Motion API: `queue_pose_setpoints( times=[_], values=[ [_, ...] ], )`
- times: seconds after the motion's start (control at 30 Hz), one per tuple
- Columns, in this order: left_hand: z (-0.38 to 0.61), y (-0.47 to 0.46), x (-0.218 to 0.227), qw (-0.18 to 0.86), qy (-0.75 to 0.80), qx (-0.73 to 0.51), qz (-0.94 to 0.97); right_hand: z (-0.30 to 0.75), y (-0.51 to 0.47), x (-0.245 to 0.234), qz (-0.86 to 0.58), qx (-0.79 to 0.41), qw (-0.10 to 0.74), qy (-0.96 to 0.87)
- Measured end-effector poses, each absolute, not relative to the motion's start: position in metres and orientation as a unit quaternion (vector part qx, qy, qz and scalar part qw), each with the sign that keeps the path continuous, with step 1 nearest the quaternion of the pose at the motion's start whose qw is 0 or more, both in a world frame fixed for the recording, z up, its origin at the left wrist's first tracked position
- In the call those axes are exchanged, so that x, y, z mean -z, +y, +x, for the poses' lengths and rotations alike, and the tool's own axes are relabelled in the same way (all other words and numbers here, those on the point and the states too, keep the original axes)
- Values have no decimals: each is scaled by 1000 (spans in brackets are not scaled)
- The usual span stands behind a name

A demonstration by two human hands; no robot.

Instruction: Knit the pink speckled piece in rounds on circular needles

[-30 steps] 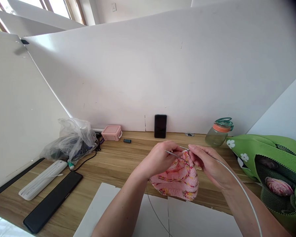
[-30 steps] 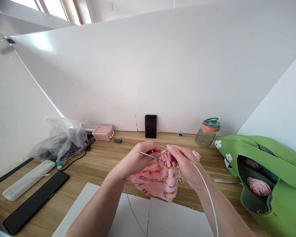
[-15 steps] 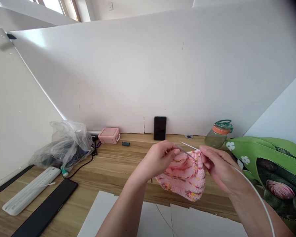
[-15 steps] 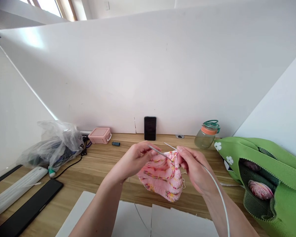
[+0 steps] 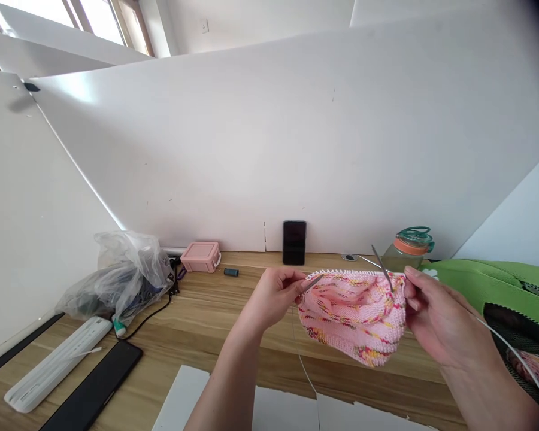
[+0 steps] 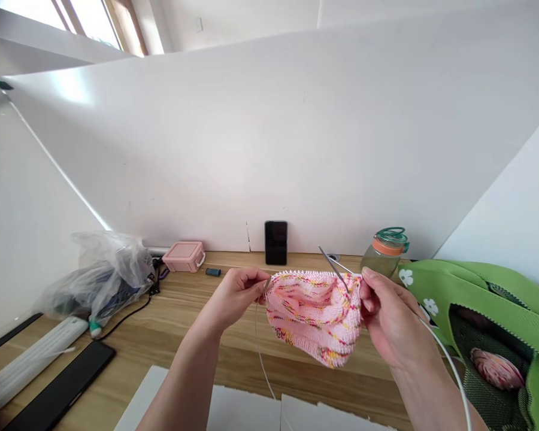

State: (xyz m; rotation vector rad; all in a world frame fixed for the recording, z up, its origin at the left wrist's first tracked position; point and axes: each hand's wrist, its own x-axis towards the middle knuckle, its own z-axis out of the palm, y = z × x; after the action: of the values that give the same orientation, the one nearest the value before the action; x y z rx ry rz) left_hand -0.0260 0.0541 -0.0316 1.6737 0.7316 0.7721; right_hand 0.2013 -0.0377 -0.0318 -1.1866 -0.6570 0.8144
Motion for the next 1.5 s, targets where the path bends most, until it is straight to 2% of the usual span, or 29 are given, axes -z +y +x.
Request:
queue_pose_setpoints(
  times=[0.43,0.87,1.03,1.2,1.3,1.5],
  values=[
    [-18,42,25,549,281,-262,742,198,-45,25,-558,-378,559,-483],
    [-12,33,26,544,232,-215,777,192,-46,34,-530,-440,536,-488],
    [-4,31,28,547,210,-238,775,189,-48,33,-536,-411,551,-490],
    [0,31,32,557,216,-264,757,180,-46,36,-567,-361,511,-536],
    [2,31,34,579,236,-252,739,175,-45,40,-557,-373,503,-546],
    [9,22,34,570,253,-315,716,168,-44,41,-550,-346,474,-594]
  ],
)
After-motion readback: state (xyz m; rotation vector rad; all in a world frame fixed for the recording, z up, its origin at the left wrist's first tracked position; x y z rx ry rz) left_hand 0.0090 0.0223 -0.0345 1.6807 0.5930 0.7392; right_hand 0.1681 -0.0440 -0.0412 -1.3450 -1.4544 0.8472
